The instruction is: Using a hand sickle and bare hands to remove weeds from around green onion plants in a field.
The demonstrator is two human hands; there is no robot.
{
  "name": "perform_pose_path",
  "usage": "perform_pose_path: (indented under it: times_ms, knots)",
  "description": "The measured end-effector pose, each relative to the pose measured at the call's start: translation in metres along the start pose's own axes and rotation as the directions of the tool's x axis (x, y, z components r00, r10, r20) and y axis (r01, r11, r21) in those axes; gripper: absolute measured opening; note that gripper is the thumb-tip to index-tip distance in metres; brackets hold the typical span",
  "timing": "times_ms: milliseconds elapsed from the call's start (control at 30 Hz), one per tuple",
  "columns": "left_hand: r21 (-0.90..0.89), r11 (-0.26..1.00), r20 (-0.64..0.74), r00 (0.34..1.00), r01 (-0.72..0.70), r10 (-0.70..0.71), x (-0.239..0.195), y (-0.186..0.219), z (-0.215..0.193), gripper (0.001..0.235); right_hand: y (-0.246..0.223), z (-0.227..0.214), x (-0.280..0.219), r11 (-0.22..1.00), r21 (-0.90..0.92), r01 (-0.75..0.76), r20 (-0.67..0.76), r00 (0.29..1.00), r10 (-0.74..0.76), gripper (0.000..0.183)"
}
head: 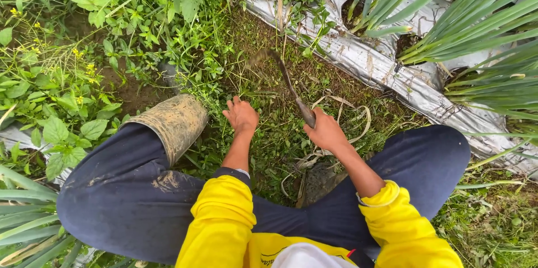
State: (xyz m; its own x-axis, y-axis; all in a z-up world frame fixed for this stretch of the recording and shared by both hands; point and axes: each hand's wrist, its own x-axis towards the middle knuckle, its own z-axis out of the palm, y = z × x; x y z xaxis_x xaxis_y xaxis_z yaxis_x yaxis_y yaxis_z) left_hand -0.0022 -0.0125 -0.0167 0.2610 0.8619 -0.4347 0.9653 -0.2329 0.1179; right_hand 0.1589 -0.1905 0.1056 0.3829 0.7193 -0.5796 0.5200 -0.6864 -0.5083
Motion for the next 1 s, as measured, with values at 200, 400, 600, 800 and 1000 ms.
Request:
perform_pose_path:
  times_ms: [200, 400, 600, 800, 1000]
  knots:
    - [0.018, 1.000, 0.023, 1.000, -0.008, 0.007, 0.002, -0.001, -0.004, 0.007, -0.031, 0.001, 0.024, 0.994, 0.086, 0.074, -0.098, 0.993, -0.065, 0.055]
    - [-0.026, 0.999, 0.040, 0.999, -0.025, 0.026, 0.005, 0.001, 0.000, 0.012, 0.028, -0.002, 0.002, 0.953, -0.301, 0.020, 0.536, 0.830, 0.152, 0.072]
    - [0.004, 0.997, 0.087, 0.994, -0.071, 0.070, -0.007, -0.002, 0.004, 0.016, -0.011, -0.031, -0.030, 0.962, -0.272, 0.026, 0.427, 0.899, 0.096, 0.057]
    - [0.108, 0.956, 0.377, 0.901, -0.273, 0.215, -0.044, -0.005, -0.046, 0.043, -0.043, -0.038, 0.004, 0.996, 0.084, -0.011, 0.192, 0.981, -0.005, 0.050]
    - [0.026, 0.862, 0.473, 0.765, -0.507, 0.436, -0.017, -0.030, -0.100, 0.057, -0.015, -0.009, 0.018, 0.987, -0.161, 0.021, 0.315, 0.948, 0.032, 0.049]
